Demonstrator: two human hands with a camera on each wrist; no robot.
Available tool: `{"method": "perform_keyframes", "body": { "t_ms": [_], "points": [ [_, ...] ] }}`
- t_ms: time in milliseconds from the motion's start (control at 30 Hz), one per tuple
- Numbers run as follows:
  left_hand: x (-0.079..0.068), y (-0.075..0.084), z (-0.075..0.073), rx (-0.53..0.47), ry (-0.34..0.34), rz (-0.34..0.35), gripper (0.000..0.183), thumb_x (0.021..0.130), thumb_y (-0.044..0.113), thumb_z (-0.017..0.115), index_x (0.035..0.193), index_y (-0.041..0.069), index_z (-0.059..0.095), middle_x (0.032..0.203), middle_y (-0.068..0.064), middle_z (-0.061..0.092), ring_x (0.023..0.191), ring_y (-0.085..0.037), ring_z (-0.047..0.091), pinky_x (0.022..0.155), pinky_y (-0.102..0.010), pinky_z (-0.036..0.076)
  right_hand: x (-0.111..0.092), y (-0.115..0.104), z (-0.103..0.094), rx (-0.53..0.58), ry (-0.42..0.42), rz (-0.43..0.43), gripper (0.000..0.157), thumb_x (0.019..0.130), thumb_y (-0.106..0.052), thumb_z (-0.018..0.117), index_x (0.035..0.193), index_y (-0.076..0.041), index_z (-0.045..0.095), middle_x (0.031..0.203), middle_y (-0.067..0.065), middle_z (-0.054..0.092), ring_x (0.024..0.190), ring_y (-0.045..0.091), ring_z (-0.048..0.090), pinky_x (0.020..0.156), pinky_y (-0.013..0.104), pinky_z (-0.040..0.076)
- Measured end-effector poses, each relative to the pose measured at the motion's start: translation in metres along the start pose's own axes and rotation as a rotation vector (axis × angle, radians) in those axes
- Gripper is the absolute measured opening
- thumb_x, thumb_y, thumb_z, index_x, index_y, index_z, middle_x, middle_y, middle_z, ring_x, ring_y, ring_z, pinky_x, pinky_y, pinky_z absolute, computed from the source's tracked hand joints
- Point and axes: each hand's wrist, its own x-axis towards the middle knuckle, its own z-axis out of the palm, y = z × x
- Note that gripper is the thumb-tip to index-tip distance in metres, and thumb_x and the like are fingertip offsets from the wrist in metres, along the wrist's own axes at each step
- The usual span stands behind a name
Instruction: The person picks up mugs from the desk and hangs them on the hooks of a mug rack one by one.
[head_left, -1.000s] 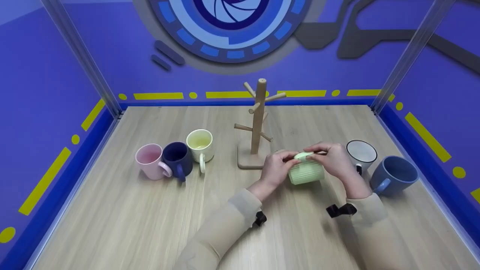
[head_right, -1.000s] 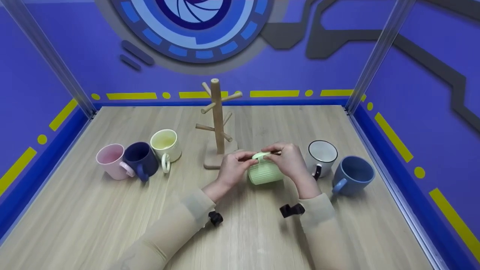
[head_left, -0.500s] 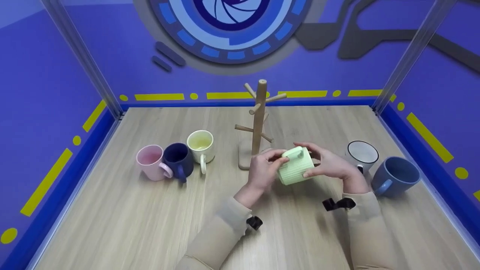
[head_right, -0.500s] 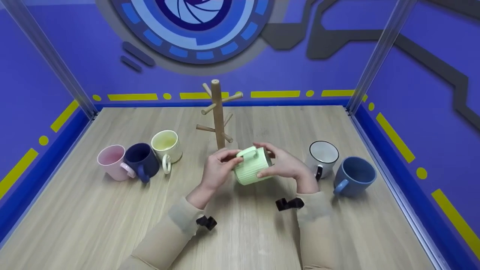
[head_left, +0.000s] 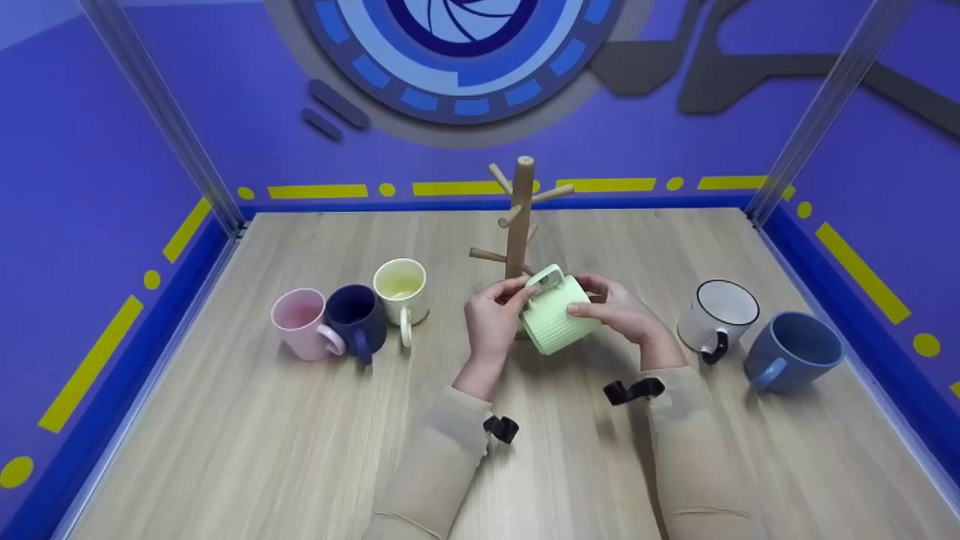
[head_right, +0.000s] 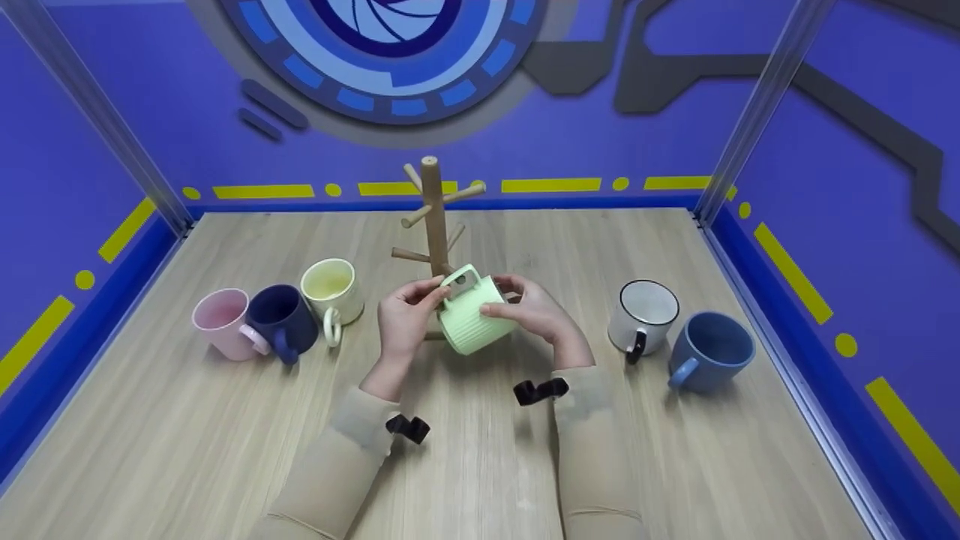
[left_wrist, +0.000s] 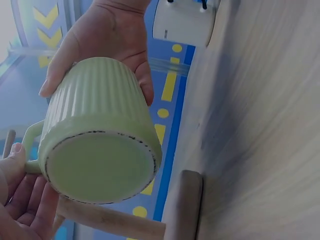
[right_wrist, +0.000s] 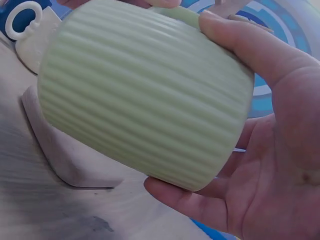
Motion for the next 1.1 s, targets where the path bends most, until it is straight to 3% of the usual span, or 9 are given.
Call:
{"method": "perform_keyframes", "body": {
  "t_ms": [367, 667, 867, 967, 1100],
  "points": [
    [0.010, -0.015, -0.005, 0.052, 0.052, -0.009, 0.018, 0.084, 0.012, 0.085, 0.099, 0.004, 0.082, 0.094, -0.011, 0.081, 0.076, -0.010, 0.069, 0.067, -0.018, 0.056, 0.018, 0.012, 0.017, 0.126, -0.001, 0.024, 0.070, 0.093, -0.015, 0.068, 0.151, 0.009, 0.037, 0.147, 0.027, 0.050, 0.107, 0.009, 0.063, 0.085, 0.022, 0.058],
    [0.014, -0.024, -0.010, 0.045, 0.086, -0.036, 0.018, 0.085, 0.013, 0.084, 0.099, 0.002, 0.082, 0.093, -0.013, 0.081, 0.078, -0.013, 0.072, 0.068, -0.019, 0.056, 0.026, 0.015, 0.032, 0.058, 0.086, 0.007, 0.068, 0.095, -0.020, 0.067, 0.152, 0.007, 0.040, 0.149, 0.027, 0.050, 0.118, 0.018, 0.058, 0.093, 0.018, 0.050],
    [0.016, -0.027, -0.012, 0.095, 0.075, -0.017, 0.018, 0.089, 0.014, 0.081, 0.104, 0.004, 0.082, 0.097, -0.012, 0.081, 0.079, -0.013, 0.070, 0.069, -0.019, 0.055, 0.029, 0.015, 0.039, 0.064, 0.120, 0.015, 0.062, 0.098, -0.020, 0.064, 0.150, 0.008, 0.043, 0.142, 0.026, 0.054, 0.115, 0.016, 0.057, 0.093, 0.017, 0.048],
    [0.017, -0.027, -0.015, 0.135, 0.059, 0.008, 0.021, 0.091, 0.012, 0.079, 0.110, 0.003, 0.080, 0.099, -0.012, 0.080, 0.082, -0.016, 0.070, 0.071, -0.021, 0.055, 0.029, 0.012, 0.044, 0.064, 0.122, 0.039, 0.064, 0.099, -0.024, 0.064, 0.150, 0.007, 0.043, 0.143, 0.025, 0.055, 0.117, 0.019, 0.057, 0.096, 0.020, 0.048],
    [0.016, -0.026, -0.017, 0.186, 0.030, 0.061, 0.028, 0.091, 0.009, 0.077, 0.118, 0.000, 0.076, 0.102, -0.016, 0.077, 0.088, -0.024, 0.072, 0.077, -0.028, 0.061, 0.030, 0.008, 0.050, 0.083, 0.117, 0.075, 0.071, 0.099, -0.029, 0.065, 0.153, 0.008, 0.037, 0.148, 0.027, 0.051, 0.128, 0.029, 0.054, 0.110, 0.034, 0.045]
  ]
}}
